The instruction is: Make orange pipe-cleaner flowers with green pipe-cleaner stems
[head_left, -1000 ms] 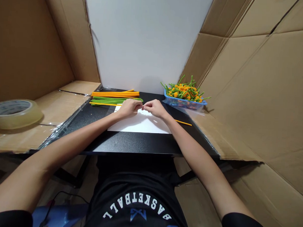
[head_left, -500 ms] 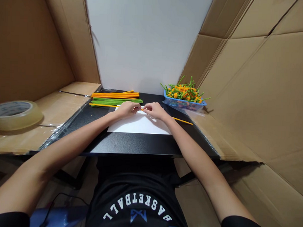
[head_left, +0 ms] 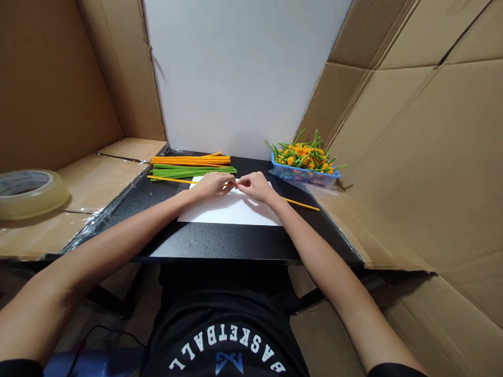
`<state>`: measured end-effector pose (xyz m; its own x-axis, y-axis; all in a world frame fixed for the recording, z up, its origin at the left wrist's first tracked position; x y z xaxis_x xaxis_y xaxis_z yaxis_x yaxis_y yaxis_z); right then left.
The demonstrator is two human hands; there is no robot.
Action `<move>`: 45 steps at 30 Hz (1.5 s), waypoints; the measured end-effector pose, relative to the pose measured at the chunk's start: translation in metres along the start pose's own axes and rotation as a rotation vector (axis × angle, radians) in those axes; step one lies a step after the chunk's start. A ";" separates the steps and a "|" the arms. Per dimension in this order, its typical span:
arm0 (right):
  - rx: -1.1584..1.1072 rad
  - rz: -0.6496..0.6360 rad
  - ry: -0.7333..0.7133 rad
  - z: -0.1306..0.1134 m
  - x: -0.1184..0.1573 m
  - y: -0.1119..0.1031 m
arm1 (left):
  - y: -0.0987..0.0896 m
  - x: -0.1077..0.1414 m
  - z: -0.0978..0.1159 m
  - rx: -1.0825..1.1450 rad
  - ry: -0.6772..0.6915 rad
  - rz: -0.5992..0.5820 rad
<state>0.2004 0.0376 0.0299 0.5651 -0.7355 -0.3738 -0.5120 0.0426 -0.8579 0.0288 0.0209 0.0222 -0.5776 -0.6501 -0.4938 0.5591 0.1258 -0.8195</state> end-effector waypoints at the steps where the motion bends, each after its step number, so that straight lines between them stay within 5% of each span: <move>1: -0.002 0.002 -0.002 -0.001 0.000 0.000 | 0.000 0.000 0.001 -0.005 -0.002 0.001; 20: -0.067 0.050 0.043 -0.009 0.002 -0.004 | -0.004 -0.002 0.000 0.204 -0.109 0.034; 27: -0.017 0.101 0.075 -0.014 0.003 -0.001 | -0.001 -0.002 0.004 0.105 -0.093 0.080; 36: -0.072 0.002 0.001 -0.006 0.002 -0.002 | -0.007 -0.004 -0.008 0.144 -0.025 -0.054; 45: -0.195 0.039 -0.021 -0.001 -0.001 -0.003 | -0.015 -0.006 -0.003 0.435 -0.176 -0.125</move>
<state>0.2014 0.0375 0.0331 0.5548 -0.7213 -0.4147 -0.6482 -0.0622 -0.7589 0.0216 0.0251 0.0368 -0.5676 -0.7618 -0.3123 0.7105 -0.2616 -0.6533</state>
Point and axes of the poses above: each hand's wrist, its own x-axis away from the middle knuckle, its own y-axis out of the palm, z = x × y, the point moved 3 cm from there along -x, towards the middle knuckle, and after that the axes turned 6 degrees about x, right-handed, at the moved point
